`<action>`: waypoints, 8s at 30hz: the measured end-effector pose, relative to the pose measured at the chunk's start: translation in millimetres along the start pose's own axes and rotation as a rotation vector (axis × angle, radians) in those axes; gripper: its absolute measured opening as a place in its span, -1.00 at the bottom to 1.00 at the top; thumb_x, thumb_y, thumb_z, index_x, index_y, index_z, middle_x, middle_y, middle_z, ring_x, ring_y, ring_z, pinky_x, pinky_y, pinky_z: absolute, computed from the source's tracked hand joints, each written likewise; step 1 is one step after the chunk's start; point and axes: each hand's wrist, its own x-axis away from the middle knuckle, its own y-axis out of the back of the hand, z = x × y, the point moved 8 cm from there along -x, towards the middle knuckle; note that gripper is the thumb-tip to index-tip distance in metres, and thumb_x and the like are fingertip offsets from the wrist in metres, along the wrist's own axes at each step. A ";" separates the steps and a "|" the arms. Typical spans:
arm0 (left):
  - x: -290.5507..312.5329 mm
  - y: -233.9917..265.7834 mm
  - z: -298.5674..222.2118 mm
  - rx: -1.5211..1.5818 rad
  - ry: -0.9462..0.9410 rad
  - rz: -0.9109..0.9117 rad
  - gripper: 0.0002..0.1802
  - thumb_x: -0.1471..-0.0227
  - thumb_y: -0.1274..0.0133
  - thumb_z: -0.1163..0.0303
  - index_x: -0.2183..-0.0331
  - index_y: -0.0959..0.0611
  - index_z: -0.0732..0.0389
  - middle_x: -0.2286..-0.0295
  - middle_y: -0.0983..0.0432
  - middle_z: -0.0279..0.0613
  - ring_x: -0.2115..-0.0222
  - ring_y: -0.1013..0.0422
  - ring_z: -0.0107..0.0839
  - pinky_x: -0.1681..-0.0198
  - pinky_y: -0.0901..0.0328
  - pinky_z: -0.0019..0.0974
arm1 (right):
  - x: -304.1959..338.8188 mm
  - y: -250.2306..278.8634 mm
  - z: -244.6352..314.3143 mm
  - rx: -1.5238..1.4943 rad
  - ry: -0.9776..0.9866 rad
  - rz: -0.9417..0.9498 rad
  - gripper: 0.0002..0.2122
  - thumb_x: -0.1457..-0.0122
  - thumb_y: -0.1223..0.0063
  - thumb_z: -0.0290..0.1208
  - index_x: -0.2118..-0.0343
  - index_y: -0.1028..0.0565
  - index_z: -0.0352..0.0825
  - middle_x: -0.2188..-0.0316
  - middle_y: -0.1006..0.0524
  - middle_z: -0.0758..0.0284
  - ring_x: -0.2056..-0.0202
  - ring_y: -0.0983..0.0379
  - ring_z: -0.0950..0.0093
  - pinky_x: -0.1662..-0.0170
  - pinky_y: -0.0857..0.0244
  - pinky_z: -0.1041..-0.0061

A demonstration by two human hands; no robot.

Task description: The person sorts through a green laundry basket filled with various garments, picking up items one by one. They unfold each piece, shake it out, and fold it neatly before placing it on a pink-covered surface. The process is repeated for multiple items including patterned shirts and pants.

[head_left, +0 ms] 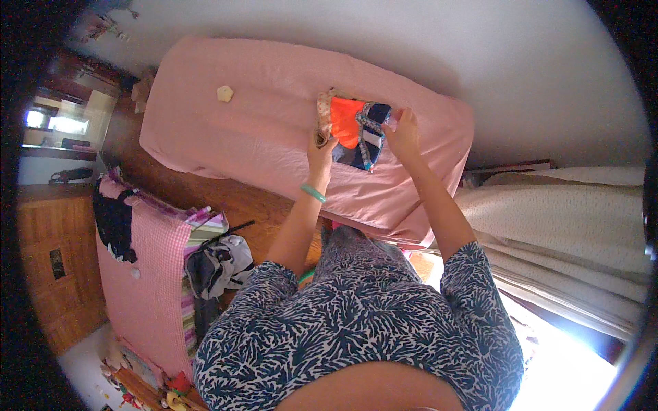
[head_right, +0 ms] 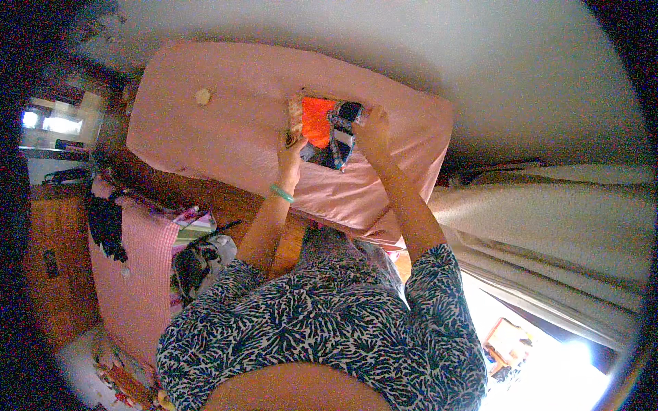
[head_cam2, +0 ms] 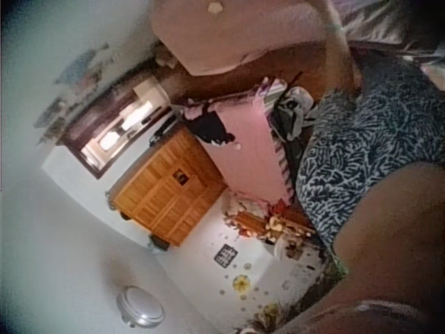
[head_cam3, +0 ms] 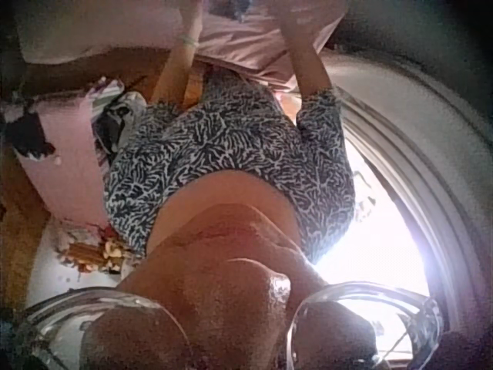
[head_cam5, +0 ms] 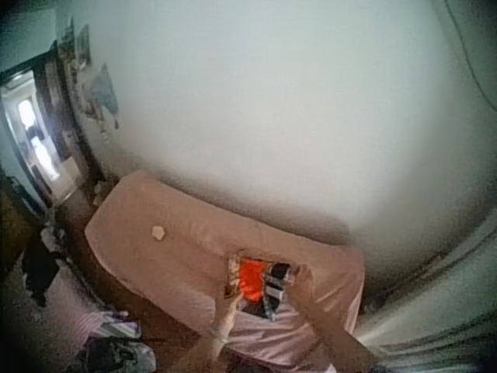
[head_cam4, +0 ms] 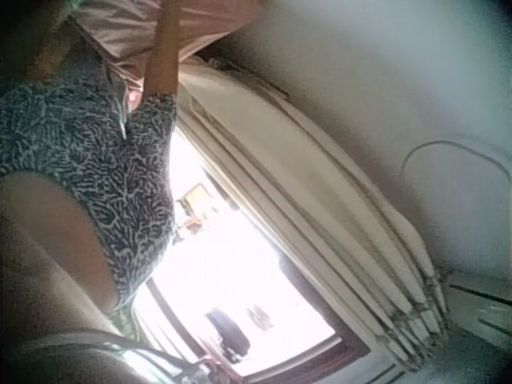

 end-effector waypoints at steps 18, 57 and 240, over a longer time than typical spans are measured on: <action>111.7 -196.0 10.2 -1.046 -0.618 0.820 -0.31 0.13 -0.04 0.19 -0.04 -0.36 0.30 -0.16 0.00 0.20 -0.25 0.25 0.02 -0.20 0.31 0.30 | 68.1 32.2 -56.6 -0.876 -0.738 0.277 -0.68 -0.08 -0.12 -0.28 0.15 -0.47 -0.37 0.33 -0.51 0.34 0.32 -0.43 0.51 0.26 -0.32 0.52; -34.4 12.5 -57.0 -0.847 -0.414 0.189 -0.52 0.16 0.06 0.64 0.15 -0.64 0.06 0.21 -0.46 -0.02 0.20 -0.43 -0.16 0.13 -0.30 -0.29 | 87.1 -53.4 62.1 0.239 0.090 0.408 -0.32 0.08 0.12 -0.72 -0.20 -0.02 -0.49 -0.23 -0.01 -0.03 -0.02 -0.31 0.06 0.17 -0.43 0.28; 462.6 -482.3 117.6 -0.579 0.076 1.749 -0.79 0.03 -0.20 0.32 0.35 -0.65 0.25 0.49 -0.53 -0.42 0.43 -0.38 -0.62 0.35 -0.26 -0.52 | 842.5 568.9 -174.9 0.050 -1.363 -0.332 -0.78 0.01 -0.18 -0.30 0.51 -0.59 -0.40 0.64 -0.52 0.34 0.61 -0.38 0.58 0.47 -0.26 0.52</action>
